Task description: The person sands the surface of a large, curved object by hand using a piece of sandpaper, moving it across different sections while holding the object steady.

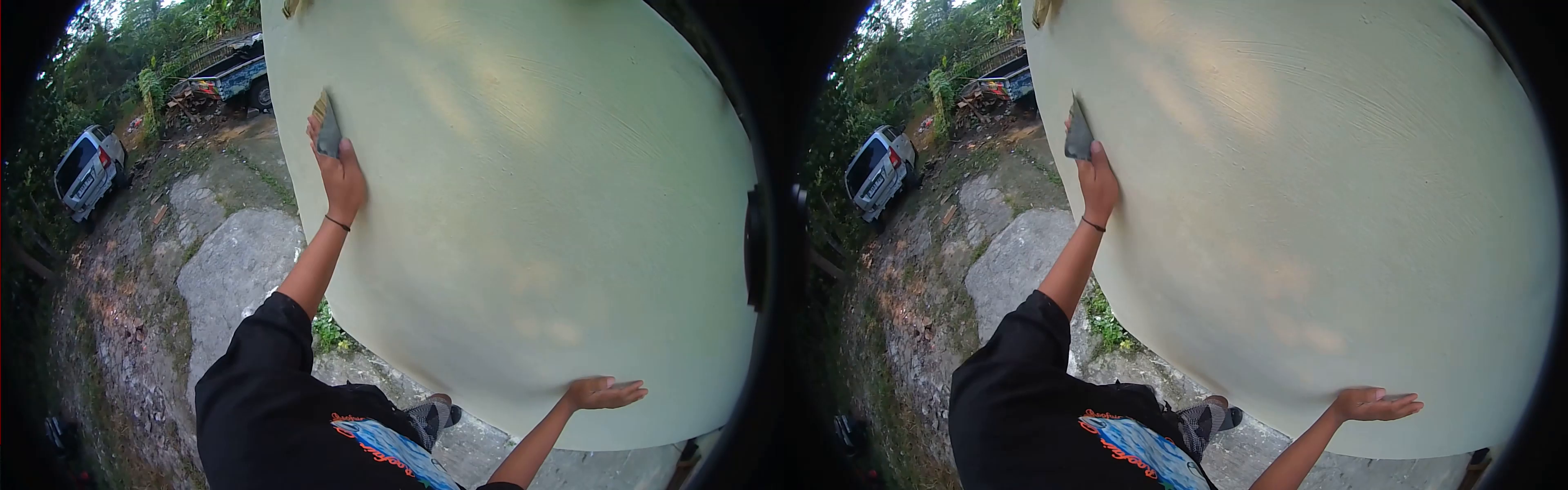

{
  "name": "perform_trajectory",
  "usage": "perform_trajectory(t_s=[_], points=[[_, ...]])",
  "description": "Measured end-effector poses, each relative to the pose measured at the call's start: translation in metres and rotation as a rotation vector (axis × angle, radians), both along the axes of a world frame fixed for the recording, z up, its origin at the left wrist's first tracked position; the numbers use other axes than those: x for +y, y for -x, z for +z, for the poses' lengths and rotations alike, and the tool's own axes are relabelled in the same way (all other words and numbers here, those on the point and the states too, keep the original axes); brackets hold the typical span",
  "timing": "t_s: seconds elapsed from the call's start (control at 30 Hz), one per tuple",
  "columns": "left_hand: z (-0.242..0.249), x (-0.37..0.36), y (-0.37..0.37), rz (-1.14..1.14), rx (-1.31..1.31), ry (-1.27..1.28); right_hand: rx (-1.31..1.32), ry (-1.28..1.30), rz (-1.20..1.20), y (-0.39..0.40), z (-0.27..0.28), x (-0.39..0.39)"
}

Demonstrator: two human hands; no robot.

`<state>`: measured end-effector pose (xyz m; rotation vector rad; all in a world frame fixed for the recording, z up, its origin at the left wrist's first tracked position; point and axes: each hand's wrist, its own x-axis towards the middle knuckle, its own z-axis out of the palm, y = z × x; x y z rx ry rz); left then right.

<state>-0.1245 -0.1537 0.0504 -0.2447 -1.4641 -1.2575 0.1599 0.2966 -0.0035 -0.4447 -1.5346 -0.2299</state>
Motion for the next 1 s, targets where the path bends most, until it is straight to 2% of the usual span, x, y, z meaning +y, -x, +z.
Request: perform_trajectory(t_s=[0.07, 0.1, 0.17, 0.23, 0.27, 0.33, 0.43, 0.5, 0.53, 0.6, 0.67, 0.7, 0.73, 0.77, 0.83, 0.9, 1.0], points=[[-0.036, 0.035, -0.05, 0.086, -0.038, 0.506, 0.012, -0.004, 0.002, -0.001, 0.001, -0.001], [-0.041, 0.039, -0.059, 0.07, -0.053, 0.639, 0.007, 0.005, 0.006, -0.001, 0.001, -0.002], [-0.025, 0.019, -0.036, 0.121, 0.062, 0.673, 0.006, -0.005, 0.019, -0.001, 0.003, -0.002], [0.038, -0.008, -0.014, 0.115, 0.073, 0.47, 0.034, 0.007, 0.073, 0.002, 0.002, 0.0], [0.072, -0.022, 0.001, 0.088, 0.103, 0.282, -0.001, 0.003, -0.003, 0.0, 0.002, 0.0], [0.112, -0.059, 0.042, -0.003, -0.077, 0.025, 0.008, 0.006, 0.01, 0.002, 0.001, -0.001], [0.11, -0.039, 0.042, 0.098, -0.023, -0.068, 0.025, 0.006, 0.013, 0.0, 0.002, 0.0], [0.076, 0.013, -0.014, 0.116, 0.061, 0.191, 0.032, 0.007, 0.011, 0.002, 0.001, -0.003], [0.042, 0.032, -0.038, 0.077, 0.001, 0.366, 0.031, -0.007, 0.003, 0.002, 0.003, -0.003], [-0.037, 0.071, -0.101, -0.178, -0.168, 0.538, 0.016, -0.023, -0.004, 0.001, 0.005, -0.002], [-0.115, 0.103, -0.17, -0.577, -0.433, 0.573, 0.009, 0.023, -0.007, 0.001, 0.002, 0.0], [-0.146, 0.116, -0.198, -0.769, -0.598, 0.515, -0.01, 0.01, -0.018, 0.001, -0.001, -0.004], [-0.17, 0.137, -0.225, -0.765, -0.652, 0.296, -0.003, 0.167, 0.021, 0.001, -0.009, -0.012], [-0.171, 0.137, -0.231, -0.788, -0.659, 0.283, 0.012, 0.323, 0.057, 0.003, -0.014, -0.021], [-0.178, 0.121, -0.236, -1.31, -1.227, 0.078, 0.022, 0.605, 0.233, 0.003, -0.036, -0.06], [-0.15, 0.104, -0.23, -1.297, -1.142, -0.283, -0.07, 0.778, 0.382, 0.0, -0.072, -0.104], [-0.095, 0.08, -0.223, -1.318, -1.104, -0.452, -0.188, 0.979, 0.658, -0.008, -0.091, -0.164]])
